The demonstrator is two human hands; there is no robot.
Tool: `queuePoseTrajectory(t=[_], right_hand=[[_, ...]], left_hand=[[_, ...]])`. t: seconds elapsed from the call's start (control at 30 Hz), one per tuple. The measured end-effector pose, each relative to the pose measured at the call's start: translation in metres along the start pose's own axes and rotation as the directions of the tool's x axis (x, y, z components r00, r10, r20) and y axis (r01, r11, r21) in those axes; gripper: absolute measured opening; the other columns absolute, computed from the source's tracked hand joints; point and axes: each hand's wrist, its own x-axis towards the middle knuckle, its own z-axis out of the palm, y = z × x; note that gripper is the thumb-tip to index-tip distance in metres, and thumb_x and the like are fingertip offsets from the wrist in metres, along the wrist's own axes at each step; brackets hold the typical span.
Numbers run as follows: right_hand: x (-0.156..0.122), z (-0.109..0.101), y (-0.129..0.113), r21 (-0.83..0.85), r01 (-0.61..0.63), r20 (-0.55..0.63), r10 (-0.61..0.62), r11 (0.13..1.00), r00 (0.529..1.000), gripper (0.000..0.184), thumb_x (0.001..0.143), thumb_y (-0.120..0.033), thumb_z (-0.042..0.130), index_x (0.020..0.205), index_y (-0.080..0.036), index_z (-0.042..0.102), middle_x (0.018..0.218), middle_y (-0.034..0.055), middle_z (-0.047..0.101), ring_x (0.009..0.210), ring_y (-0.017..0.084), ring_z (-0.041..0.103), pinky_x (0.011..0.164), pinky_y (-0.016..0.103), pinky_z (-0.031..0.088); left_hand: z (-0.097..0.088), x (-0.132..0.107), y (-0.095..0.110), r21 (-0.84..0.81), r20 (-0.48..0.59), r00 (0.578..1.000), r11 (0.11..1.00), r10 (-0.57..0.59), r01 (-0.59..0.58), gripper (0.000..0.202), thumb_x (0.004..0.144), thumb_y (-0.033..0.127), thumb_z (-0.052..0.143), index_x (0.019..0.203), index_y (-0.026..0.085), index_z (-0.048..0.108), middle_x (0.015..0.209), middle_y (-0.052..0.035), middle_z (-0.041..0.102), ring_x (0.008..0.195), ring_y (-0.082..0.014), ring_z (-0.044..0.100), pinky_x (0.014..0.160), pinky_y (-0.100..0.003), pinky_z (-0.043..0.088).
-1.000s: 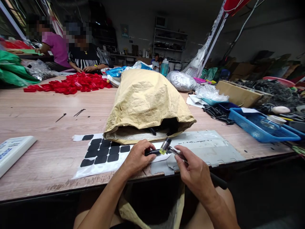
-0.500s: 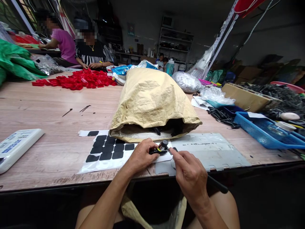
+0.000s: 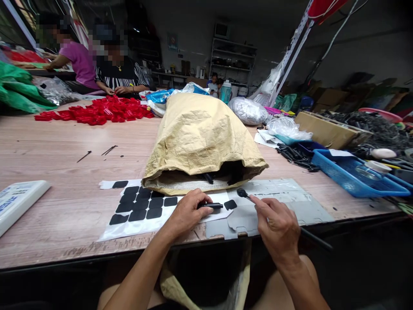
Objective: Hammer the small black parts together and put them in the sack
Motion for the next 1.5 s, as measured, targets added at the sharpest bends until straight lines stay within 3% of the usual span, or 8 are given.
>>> queuePoseTrajectory(t=[0.13, 0.3, 0.43, 0.77, 1.03, 1.27, 1.4, 1.5], right_hand=[[0.006, 0.007, 0.022, -0.005, 0.006, 0.041, -0.005, 1.000, 0.999, 0.039, 0.088, -0.011, 0.051, 0.110, -0.033, 0.074, 0.097, 0.0030, 0.069, 0.091, 0.021, 0.057, 0.078, 0.035, 0.037], [0.018, -0.001, -0.007, 0.194, 0.052, 0.050, -0.063, 0.980, 0.997, 0.025, 0.088, -0.028, 0.062, 0.111, -0.029, 0.072, 0.108, 0.0054, 0.068, 0.104, 0.024, 0.056, 0.088, 0.039, 0.039], [0.029, 0.000, -0.041, 0.439, 0.120, 0.266, -0.257, 0.890, 0.929, 0.022, 0.089, -0.031, 0.065, 0.110, -0.029, 0.070, 0.095, 0.0019, 0.071, 0.095, 0.021, 0.057, 0.088, 0.037, 0.039], [0.044, -0.009, -0.060, 0.476, 0.180, 0.417, -0.401, 0.861, 0.816, 0.016, 0.085, -0.034, 0.068, 0.081, -0.021, 0.059, 0.080, -0.0005, 0.061, 0.083, 0.018, 0.047, 0.079, 0.034, 0.033], [0.035, 0.009, -0.064, 0.523, 0.134, 0.393, -0.378, 0.842, 0.838, 0.016, 0.087, -0.024, 0.063, 0.076, -0.020, 0.052, 0.079, 0.0005, 0.056, 0.083, 0.018, 0.043, 0.077, 0.034, 0.032], [0.033, -0.004, -0.038, 0.502, 0.121, 0.356, -0.331, 0.857, 0.874, 0.017, 0.085, -0.037, 0.070, 0.093, -0.024, 0.064, 0.089, 0.0007, 0.063, 0.088, 0.019, 0.050, 0.083, 0.035, 0.036], [0.029, 0.000, 0.004, 0.259, 0.011, 0.186, -0.061, 0.966, 0.981, 0.017, 0.090, -0.039, 0.062, 0.097, -0.024, 0.067, 0.093, 0.0033, 0.066, 0.091, 0.021, 0.052, 0.084, 0.035, 0.037], [0.020, 0.015, 0.026, 0.002, -0.094, 0.131, 0.093, 0.996, 0.987, 0.018, 0.090, -0.040, 0.062, 0.096, -0.024, 0.068, 0.091, 0.0039, 0.066, 0.088, 0.023, 0.052, 0.080, 0.035, 0.036]], left_hand=[[-0.001, -0.001, 0.000, -0.015, 0.013, 0.999, 0.999, 0.051, -0.051, 0.014, 0.089, 0.028, 0.061, 0.096, 0.024, 0.071, 0.097, -0.0031, 0.066, 0.099, -0.0221, 0.055, 0.088, -0.034, 0.042], [0.000, -0.002, -0.001, -0.002, 0.016, 0.995, 0.995, 0.096, -0.096, 0.014, 0.091, 0.027, 0.058, 0.098, 0.025, 0.071, 0.097, -0.0025, 0.066, 0.100, -0.0217, 0.054, 0.089, -0.034, 0.041], [0.001, -0.003, -0.001, 0.002, 0.019, 0.990, 0.990, 0.138, -0.138, 0.017, 0.093, 0.026, 0.056, 0.101, 0.024, 0.070, 0.097, -0.0033, 0.064, 0.100, -0.0218, 0.053, 0.090, -0.035, 0.040], [0.000, -0.005, -0.002, -0.025, -0.005, 0.962, 0.962, 0.272, -0.272, 0.020, 0.094, 0.023, 0.057, 0.100, 0.021, 0.076, 0.092, -0.0047, 0.065, 0.095, -0.0213, 0.052, 0.089, -0.035, 0.040], [0.000, -0.004, -0.004, 0.009, 0.014, 0.968, 0.968, 0.250, -0.250, 0.020, 0.093, 0.020, 0.056, 0.094, 0.019, 0.076, 0.086, -0.0039, 0.063, 0.090, -0.0206, 0.051, 0.085, -0.034, 0.038], [0.005, -0.002, -0.006, 0.049, 0.055, 0.975, 0.975, 0.214, -0.216, 0.021, 0.095, 0.027, 0.055, 0.097, 0.021, 0.076, 0.088, -0.0037, 0.065, 0.091, -0.0207, 0.051, 0.085, -0.035, 0.038], [0.003, 0.000, -0.006, 0.035, 0.048, 0.976, 0.976, 0.211, -0.213, 0.024, 0.097, 0.030, 0.052, 0.095, 0.021, 0.075, 0.089, -0.0040, 0.065, 0.091, -0.0204, 0.052, 0.086, -0.035, 0.038], [0.001, -0.009, 0.012, -0.022, 0.046, 0.976, 0.977, 0.214, -0.213, 0.025, 0.098, 0.031, 0.051, 0.096, 0.021, 0.074, 0.088, -0.0041, 0.065, 0.092, -0.0200, 0.053, 0.086, -0.033, 0.040]])
